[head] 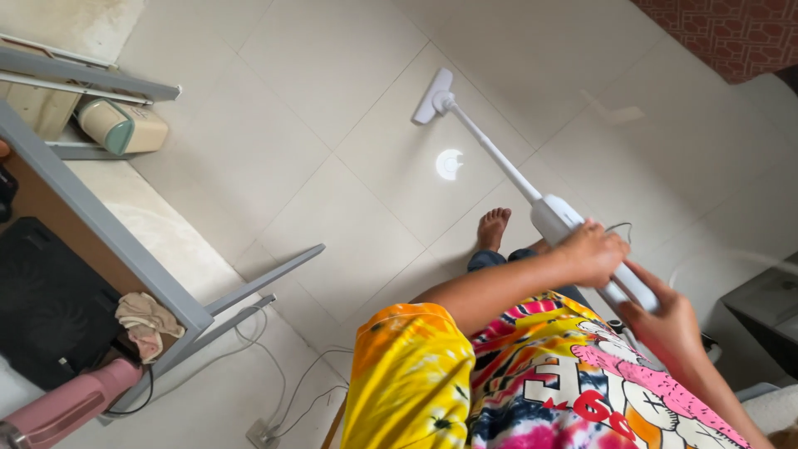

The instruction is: The person uses a corded stick vacuum to clean a tiled floor in a bedroom. They move the vacuum back and forth across the floor, navigating around furniture such as a desk, bed, and dresser.

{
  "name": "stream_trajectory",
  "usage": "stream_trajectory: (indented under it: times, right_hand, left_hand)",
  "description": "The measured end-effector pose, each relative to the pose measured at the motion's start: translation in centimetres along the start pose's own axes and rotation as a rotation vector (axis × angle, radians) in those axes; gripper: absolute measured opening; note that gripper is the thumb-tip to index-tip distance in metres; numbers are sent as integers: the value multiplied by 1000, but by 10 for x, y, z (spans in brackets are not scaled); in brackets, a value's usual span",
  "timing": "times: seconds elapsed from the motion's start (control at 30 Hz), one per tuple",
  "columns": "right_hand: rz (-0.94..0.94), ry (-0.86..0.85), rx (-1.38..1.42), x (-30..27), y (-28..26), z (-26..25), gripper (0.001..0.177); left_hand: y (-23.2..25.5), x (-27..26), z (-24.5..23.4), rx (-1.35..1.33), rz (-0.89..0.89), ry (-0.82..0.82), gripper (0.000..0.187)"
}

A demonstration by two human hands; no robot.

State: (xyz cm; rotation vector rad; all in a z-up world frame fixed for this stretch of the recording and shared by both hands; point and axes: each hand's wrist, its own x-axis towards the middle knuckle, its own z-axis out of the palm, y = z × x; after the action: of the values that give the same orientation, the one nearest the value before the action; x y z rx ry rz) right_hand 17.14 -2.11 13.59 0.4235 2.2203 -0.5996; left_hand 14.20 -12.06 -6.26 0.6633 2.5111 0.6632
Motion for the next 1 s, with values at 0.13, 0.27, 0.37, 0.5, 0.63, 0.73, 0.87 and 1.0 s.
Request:
stream_trajectory:
  times: [0.13, 0.27, 0.37, 0.5, 0.63, 0.73, 0.87, 1.0]
  right_hand:
    - [-164, -22, -2, 64, -29, 45, 75]
    - [-336, 9, 94, 111, -68, 66, 72]
    - [-364, 45, 146, 108, -75, 66, 71]
    - [-273, 85, 190, 93, -59, 40, 73]
    - [-176, 111, 262, 65, -5, 17, 72]
    - [-42, 98, 293, 29, 33, -2, 72]
    - [155, 132, 278, -11, 119, -8, 70]
    - [258, 201, 531, -51, 193, -3, 69]
  left_hand:
    - [-84, -20, -22, 14, -63, 68, 32]
    - [-145, -18, -45, 15, -249, 121, 36]
    - [-151, -14, -47, 25, -262, 136, 34]
    - [-116, 12, -46, -20, -234, 80, 39]
    - [-43, 24, -47, -31, -176, -58, 46]
    - [13, 35, -17, 13, -123, -98, 44]
    - [97, 36, 45, 54, 8, -169, 49]
    - [168, 22, 69, 27, 103, -284, 51]
